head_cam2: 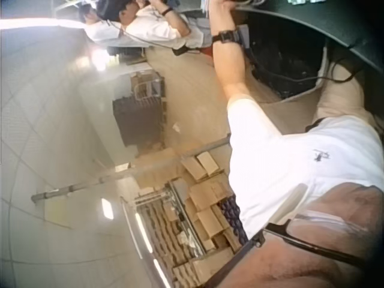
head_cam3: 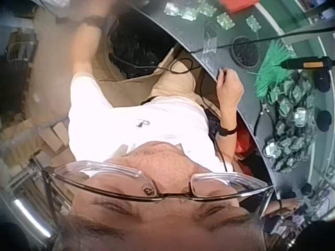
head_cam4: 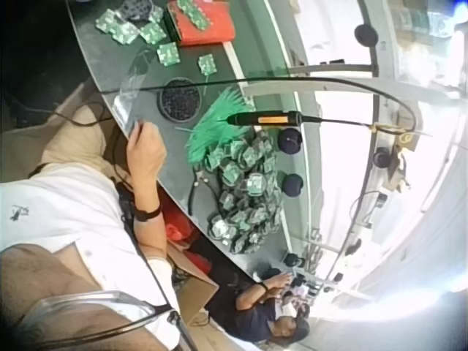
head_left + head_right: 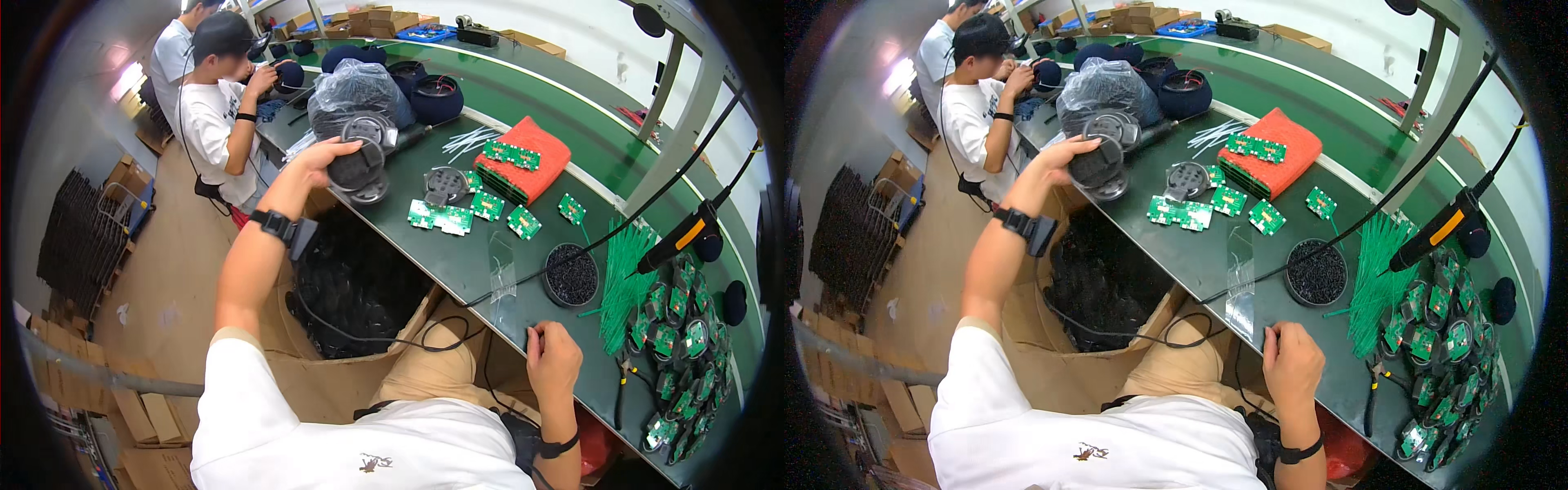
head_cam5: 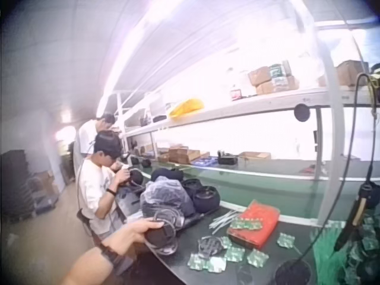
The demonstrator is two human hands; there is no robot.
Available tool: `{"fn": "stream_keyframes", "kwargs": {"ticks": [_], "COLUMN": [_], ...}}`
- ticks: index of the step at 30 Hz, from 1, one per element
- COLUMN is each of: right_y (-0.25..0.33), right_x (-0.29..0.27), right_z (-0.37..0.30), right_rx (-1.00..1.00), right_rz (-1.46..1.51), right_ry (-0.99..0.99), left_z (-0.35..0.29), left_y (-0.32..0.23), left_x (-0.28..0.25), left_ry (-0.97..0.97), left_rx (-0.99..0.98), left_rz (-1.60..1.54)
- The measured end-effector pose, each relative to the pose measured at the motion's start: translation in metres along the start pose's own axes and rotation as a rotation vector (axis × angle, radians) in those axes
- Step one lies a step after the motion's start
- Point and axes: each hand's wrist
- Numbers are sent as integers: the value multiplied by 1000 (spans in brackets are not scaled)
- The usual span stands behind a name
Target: Assembling electronic speaker components on a factory production line.
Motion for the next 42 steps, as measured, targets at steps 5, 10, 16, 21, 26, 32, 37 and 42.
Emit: {"fn": "stream_keyframes", "kwargs": {"ticks": [5, 10, 16, 21, 26, 32, 37, 42], "right_y": [2, 3, 4, 4, 3, 1, -1, -10], "right_x": [0, 0, -2, -3, 0, 0, -2, -7], "right_z": [1, 0, 0, 0, 0, -2, -3, 1], "right_rx": [49, 40, 29, 46, 19, 4, 18, 180], "right_rz": [28, 33, 40, 50, 30, 28, 33, 299], "right_ry": [4, -5, -10, 3, -10, -18, -12, 75], "left_z": [21, 30, 41, -5, -6, 10, 2, -86], "left_y": [26, 37, 71, 66, 84, 86, 87, 98], "left_x": [34, 40, 46, 103, 121, 113, 123, 173], "left_ry": [-215, -228, -475, -561, 319, 253, 171, 639], "left_rx": [146, 321, 673, 1046, 949, 937, 768, 1042], "left_rz": [294, 1138, 1246, 1763, 1744, 1421, 895, 1046]}}
Point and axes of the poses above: each hand's wrist, its own z-axis towards the middle knuckle, its own x-axis out of the palm, y = z × x, and after that the axes turned 10 degrees about x, right-handed
